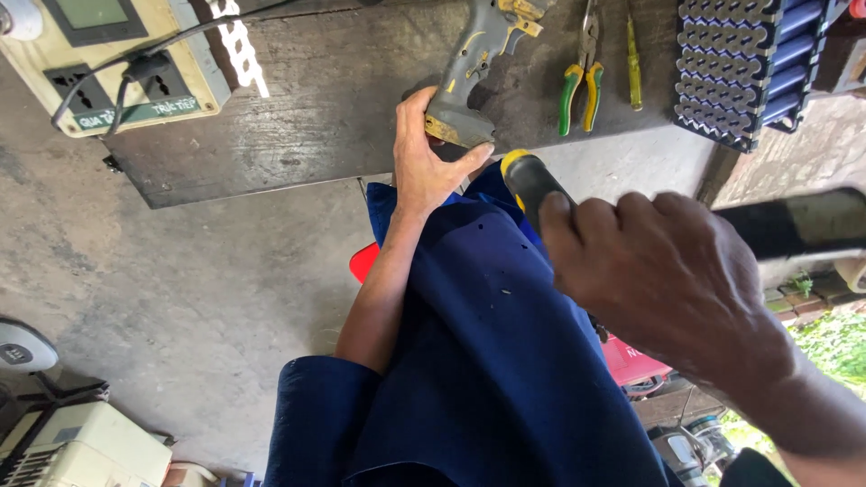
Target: Finalizing the assembly of a power drill by adjusting internal components with pliers and securing the housing with a screwdriver.
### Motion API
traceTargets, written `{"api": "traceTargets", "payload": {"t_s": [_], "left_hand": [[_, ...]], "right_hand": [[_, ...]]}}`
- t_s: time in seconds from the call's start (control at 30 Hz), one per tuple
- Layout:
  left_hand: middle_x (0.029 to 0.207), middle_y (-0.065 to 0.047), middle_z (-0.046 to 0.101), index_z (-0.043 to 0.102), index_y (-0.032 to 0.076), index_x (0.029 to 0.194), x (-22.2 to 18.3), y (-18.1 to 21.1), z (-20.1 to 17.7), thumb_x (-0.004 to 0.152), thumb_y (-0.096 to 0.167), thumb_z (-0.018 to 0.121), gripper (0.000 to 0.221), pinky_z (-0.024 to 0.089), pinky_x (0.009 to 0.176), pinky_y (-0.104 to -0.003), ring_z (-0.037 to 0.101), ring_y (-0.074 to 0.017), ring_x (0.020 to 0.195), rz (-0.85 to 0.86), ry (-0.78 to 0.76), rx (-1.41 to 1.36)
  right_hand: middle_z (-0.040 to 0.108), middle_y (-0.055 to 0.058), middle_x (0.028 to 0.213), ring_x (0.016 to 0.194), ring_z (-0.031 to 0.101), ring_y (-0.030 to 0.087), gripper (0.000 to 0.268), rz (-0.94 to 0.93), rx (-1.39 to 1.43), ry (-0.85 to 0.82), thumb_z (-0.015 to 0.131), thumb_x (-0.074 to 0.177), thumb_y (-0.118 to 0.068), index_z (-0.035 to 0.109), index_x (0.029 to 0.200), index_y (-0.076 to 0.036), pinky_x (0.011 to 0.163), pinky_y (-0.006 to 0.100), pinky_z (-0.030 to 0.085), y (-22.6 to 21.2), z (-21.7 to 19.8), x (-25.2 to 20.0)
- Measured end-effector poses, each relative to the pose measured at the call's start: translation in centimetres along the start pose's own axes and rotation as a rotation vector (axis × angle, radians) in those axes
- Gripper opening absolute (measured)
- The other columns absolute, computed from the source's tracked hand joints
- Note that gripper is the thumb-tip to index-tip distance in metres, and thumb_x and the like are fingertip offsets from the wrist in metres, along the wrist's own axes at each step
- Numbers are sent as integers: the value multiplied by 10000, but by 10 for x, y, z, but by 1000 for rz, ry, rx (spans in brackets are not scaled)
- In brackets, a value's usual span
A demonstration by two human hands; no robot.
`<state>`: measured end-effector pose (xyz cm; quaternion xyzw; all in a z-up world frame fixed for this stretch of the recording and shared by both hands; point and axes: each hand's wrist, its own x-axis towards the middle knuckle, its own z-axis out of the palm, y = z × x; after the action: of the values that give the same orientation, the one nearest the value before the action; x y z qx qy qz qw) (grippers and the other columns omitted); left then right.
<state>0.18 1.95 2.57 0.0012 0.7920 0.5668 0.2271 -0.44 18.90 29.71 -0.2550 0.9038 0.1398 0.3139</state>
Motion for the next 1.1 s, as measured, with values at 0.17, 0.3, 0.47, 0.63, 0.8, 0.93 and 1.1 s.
{"api": "traceTargets", "payload": {"t_s": [0.17, 0.3, 0.47, 0.63, 0.8, 0.93, 1.1], "left_hand": [[1296, -75, 528, 473, 155, 1373, -1, 1, 0, 688, 377, 932, 853, 547, 1000, -396, 586, -232, 1196, -18, 16, -14], [1415, -160, 475, 414, 103, 1467, -15, 2, 0, 745, 360, 946, 933, 548, 1053, -446, 517, -324, 1318, 88, 66, 61], [1374, -79, 616, 614, 178, 1355, -22, 29, -1, 1012, 436, 645, 431, 457, 884, -440, 629, -269, 1226, 535, -53, 265], [1370, -39, 606, 525, 181, 1429, -1, 35, -4, 1068, 416, 594, 436, 381, 930, -450, 583, -266, 1184, 727, -214, 165], [1300, -12, 638, 566, 174, 1357, 21, 39, -1, 980, 275, 757, 435, 354, 901, -436, 547, -251, 1142, 781, -336, 74], [1166, -17, 704, 613, 139, 1253, 24, 31, 3, 877, 171, 866, 455, 359, 883, -419, 596, -240, 1068, 860, -286, 0], [1162, -24, 721, 643, 140, 1239, 19, 21, 13, 828, 154, 876, 473, 361, 868, -411, 611, -239, 1061, 867, -186, 8]], "right_hand": [[681, 5, 706, 522, 734, 191, 550, -33, 119, -237, 543, 1017, -600, 562, 1185, -77, 451, 387, 659, 13, 1, 7], [600, -39, 633, 431, 585, 134, 513, 67, 234, -73, 598, 980, -590, 551, 1240, -151, 396, 324, 519, 24, 26, -13], [628, 17, 723, 499, 629, 262, 525, 99, 182, 98, 689, 937, -576, 599, 1241, -158, 437, 422, 470, 21, 25, -18], [629, 17, 697, 492, 597, 188, 584, 85, 310, 80, 787, 907, -541, 609, 1256, -107, 435, 369, 467, 31, 29, -19], [636, 49, 783, 598, 623, 235, 392, 102, 432, 128, 806, 939, -283, 633, 1238, -99, 509, 412, 444, 32, 27, -17], [698, 79, 840, 654, 644, 314, 511, 182, 382, 129, 838, 886, -264, 664, 1347, -131, 548, 465, 491, 25, 29, -21], [766, 100, 988, 736, 698, 297, 504, 177, 432, 133, 844, 847, -214, 689, 1317, -116, 632, 432, 532, 25, 31, -20]]}}
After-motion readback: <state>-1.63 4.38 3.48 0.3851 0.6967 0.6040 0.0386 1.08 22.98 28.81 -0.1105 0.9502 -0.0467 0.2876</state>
